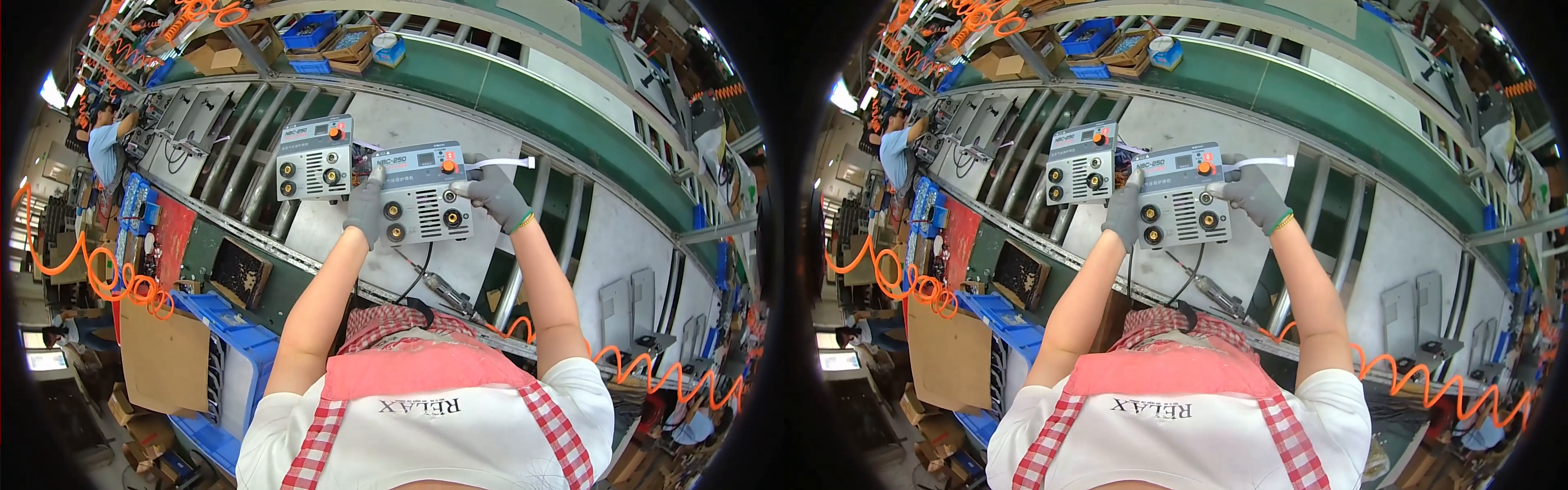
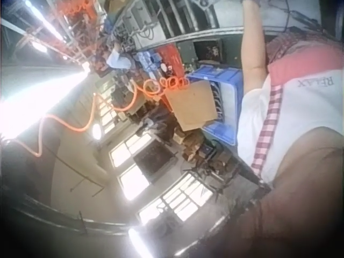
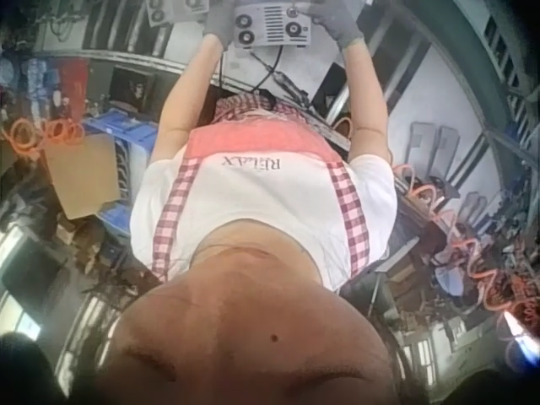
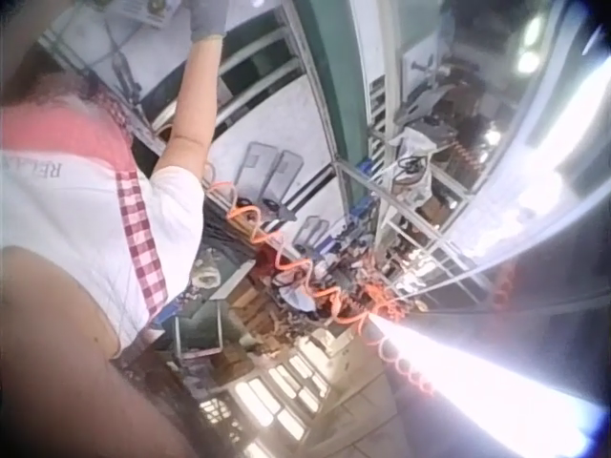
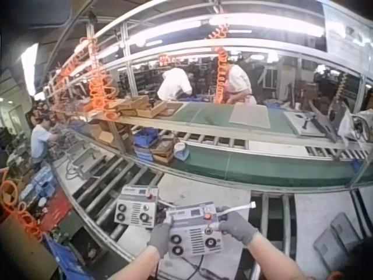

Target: The person assembles electronic components by securing circuit boards and control panels into electronic casings with screws using an electric screwdriver.

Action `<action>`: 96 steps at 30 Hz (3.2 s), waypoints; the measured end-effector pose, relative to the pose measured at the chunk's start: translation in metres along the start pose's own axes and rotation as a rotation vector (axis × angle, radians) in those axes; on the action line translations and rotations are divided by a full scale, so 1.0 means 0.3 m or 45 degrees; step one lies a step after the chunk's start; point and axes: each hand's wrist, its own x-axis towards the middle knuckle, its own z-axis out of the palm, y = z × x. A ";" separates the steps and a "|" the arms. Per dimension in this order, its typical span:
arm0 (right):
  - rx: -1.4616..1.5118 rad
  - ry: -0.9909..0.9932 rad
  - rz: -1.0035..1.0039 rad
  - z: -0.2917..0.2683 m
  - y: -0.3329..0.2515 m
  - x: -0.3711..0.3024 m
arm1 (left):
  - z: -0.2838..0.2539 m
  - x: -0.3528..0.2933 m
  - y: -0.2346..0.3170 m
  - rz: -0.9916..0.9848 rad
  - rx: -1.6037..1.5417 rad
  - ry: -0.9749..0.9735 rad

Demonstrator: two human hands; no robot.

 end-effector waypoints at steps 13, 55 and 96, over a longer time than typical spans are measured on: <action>-0.100 0.197 -0.135 0.018 0.134 0.012 | -0.039 -0.071 -0.175 0.567 0.045 -0.135; -0.704 0.666 -0.398 0.338 -0.108 -0.600 | 0.147 -0.538 -0.292 1.258 1.566 -0.957; 0.732 0.101 -1.770 0.732 -0.438 -0.212 | -0.585 -0.137 0.238 -0.125 -0.952 -0.803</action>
